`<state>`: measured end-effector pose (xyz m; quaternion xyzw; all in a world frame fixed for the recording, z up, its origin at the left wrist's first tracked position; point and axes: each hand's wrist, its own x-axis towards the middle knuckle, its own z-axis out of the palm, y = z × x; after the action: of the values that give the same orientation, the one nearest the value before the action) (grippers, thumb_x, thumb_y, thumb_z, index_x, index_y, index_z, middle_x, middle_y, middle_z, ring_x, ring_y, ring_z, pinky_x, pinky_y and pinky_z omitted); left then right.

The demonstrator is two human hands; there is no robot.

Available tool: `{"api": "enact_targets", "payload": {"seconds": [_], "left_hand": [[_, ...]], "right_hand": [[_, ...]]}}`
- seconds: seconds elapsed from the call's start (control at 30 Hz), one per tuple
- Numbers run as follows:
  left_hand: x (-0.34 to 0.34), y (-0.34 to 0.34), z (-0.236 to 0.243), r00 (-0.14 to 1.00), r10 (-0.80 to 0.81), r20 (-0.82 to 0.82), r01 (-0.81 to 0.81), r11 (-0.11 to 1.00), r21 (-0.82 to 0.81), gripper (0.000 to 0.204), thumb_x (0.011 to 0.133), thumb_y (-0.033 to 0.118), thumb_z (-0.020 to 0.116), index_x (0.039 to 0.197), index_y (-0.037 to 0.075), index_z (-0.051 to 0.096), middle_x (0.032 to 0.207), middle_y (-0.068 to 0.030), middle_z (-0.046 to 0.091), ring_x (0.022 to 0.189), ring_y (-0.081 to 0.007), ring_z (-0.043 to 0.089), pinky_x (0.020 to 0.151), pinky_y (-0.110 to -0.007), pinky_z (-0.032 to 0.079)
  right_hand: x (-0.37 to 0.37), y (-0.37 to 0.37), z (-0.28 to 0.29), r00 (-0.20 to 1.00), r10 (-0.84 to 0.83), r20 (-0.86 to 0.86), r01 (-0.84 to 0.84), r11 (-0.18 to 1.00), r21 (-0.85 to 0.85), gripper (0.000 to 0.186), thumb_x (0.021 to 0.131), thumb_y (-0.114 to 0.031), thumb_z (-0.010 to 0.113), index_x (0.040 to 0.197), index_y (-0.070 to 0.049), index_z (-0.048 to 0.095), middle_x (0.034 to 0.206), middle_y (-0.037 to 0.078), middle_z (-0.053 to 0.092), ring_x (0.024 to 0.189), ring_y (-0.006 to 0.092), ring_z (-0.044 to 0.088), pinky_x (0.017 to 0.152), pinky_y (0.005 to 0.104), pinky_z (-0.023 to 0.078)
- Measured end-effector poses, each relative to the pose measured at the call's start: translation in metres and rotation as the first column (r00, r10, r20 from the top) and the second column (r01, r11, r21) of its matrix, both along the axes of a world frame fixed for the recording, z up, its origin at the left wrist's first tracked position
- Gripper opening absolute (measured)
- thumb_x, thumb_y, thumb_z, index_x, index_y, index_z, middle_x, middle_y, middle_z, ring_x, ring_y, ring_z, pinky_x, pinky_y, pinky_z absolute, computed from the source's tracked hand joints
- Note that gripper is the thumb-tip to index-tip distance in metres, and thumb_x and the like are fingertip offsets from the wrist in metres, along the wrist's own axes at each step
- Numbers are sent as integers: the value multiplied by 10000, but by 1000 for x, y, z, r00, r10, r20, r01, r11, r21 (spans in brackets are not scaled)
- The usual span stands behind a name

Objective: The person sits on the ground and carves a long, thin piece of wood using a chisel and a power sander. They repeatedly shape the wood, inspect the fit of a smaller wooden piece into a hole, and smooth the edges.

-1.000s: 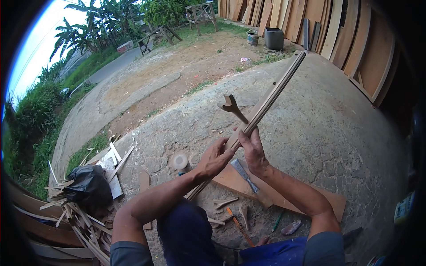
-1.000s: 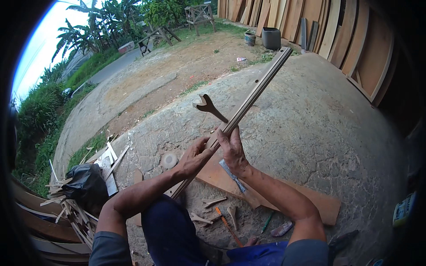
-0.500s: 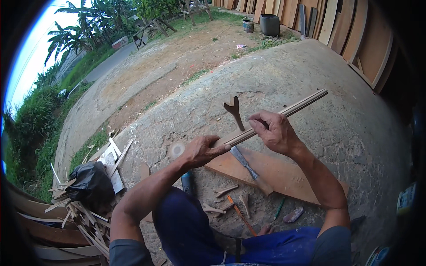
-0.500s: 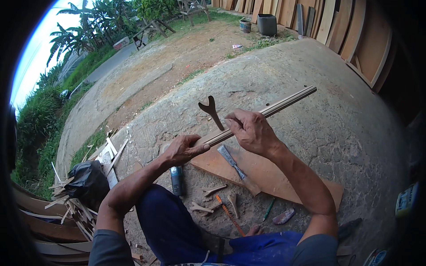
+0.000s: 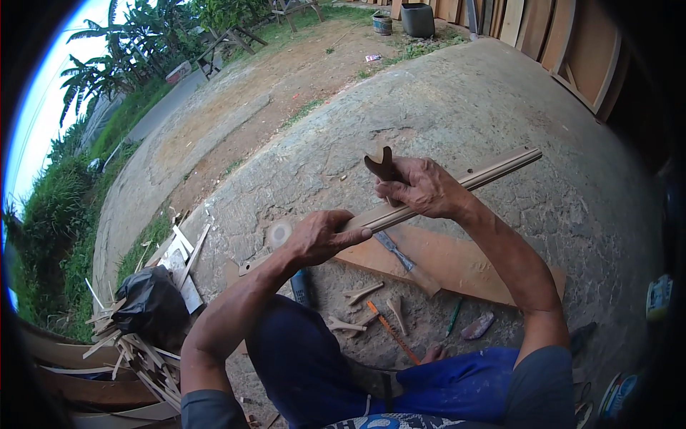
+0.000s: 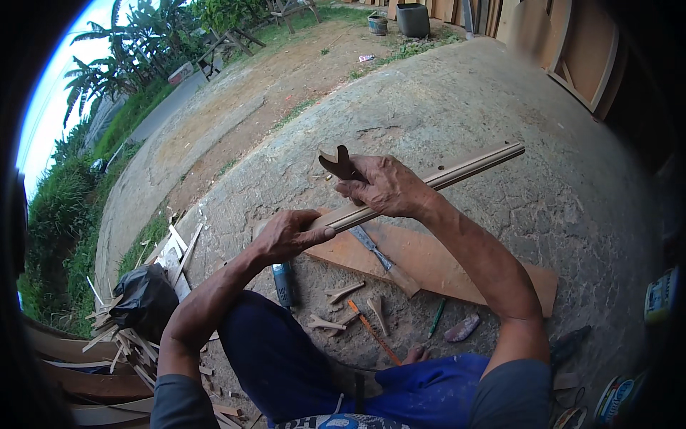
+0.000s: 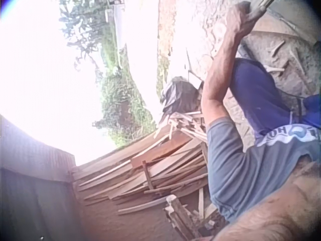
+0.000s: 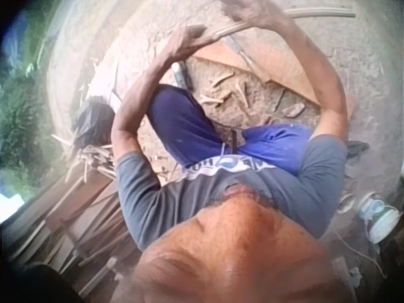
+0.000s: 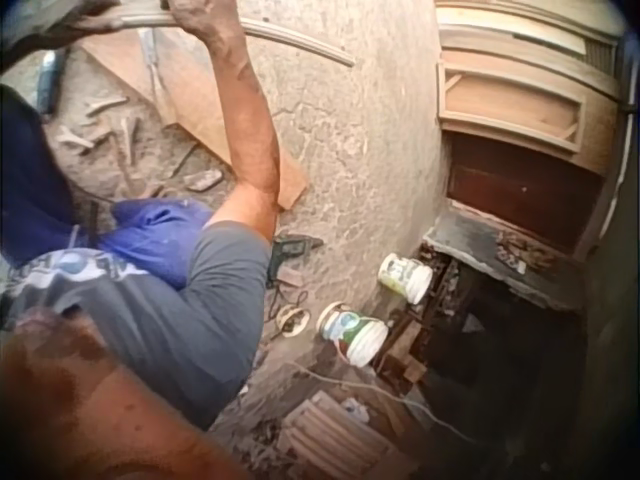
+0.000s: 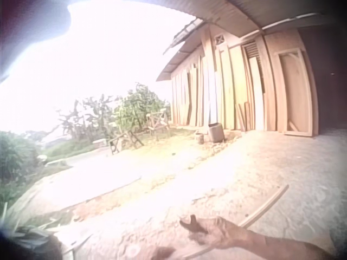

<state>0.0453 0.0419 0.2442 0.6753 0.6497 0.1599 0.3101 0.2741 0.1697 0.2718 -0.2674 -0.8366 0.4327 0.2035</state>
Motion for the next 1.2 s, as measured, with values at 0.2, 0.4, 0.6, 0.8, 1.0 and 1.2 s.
{"api": "enact_targets", "payload": {"seconds": [0.2, 0.4, 0.6, 0.8, 1.0, 1.2], "left_hand": [[0, 4, 3, 1000, -26, 7, 26, 997, -67, 791, 883, 749, 636, 1067, -14, 738, 769, -133, 669, 726, -260, 648, 656, -443, 477], [-7, -1, -4, 945, -16, 327, 53, 993, -103, 694, 957, 656, 631, 1119, -15, 709, 752, 9, 566, 682, -106, 502, 586, -320, 391], [-9, -1, 2, 887, 14, 462, 61, 987, -146, 601, 982, 612, 627, 1115, 31, 704, 776, 52, 508, 686, -55, 440, 589, -258, 368], [-11, 4, -6, 878, 16, 479, 29, 996, -88, 578, 980, 590, 646, 1112, 30, 705, 810, 56, 531, 738, -61, 462, 632, -253, 386], [-14, 7, -11, 859, -25, 512, 61, 997, -54, 560, 983, 514, 677, 1191, -6, 690, 941, 10, 637, 912, -92, 544, 797, -292, 453], [-10, 1, 0, 808, -63, 586, 13, 996, 90, 473, 958, 442, 735, 1151, 12, 690, 910, 24, 613, 878, -80, 536, 779, -270, 442]], "right_hand": [[0, -3, -3, 998, -55, 32, 55, 998, -14, 300, 992, -323, 707, 980, -26, 665, 767, 17, 650, 731, 117, 615, 710, 327, 514], [-5, 2, 16, 954, -141, 263, 60, 954, 295, 474, 1006, -458, 652, 1227, -40, 686, 848, 125, 742, 783, 216, 716, 747, 350, 554], [11, 3, 27, 957, -290, -20, 227, 703, 674, 311, 970, -340, 702, 1096, -57, 716, 874, 130, 746, 853, 279, 747, 852, 438, 587], [21, 4, 32, 954, -257, -152, 251, 419, 873, 244, 949, -255, 720, 1104, -71, 757, 951, 114, 767, 939, 258, 740, 1041, 486, 493], [20, 1, 35, 925, -178, -336, 370, 213, 904, 192, 897, -252, 767, 1013, -98, 775, 899, 77, 756, 986, 202, 723, 1155, 510, 376], [36, -24, 61, 876, -6, -482, 480, 87, 873, 260, 832, -156, 789, 1089, -136, 754, 913, -10, 700, 1021, 171, 662, 1162, 478, 340]]}}
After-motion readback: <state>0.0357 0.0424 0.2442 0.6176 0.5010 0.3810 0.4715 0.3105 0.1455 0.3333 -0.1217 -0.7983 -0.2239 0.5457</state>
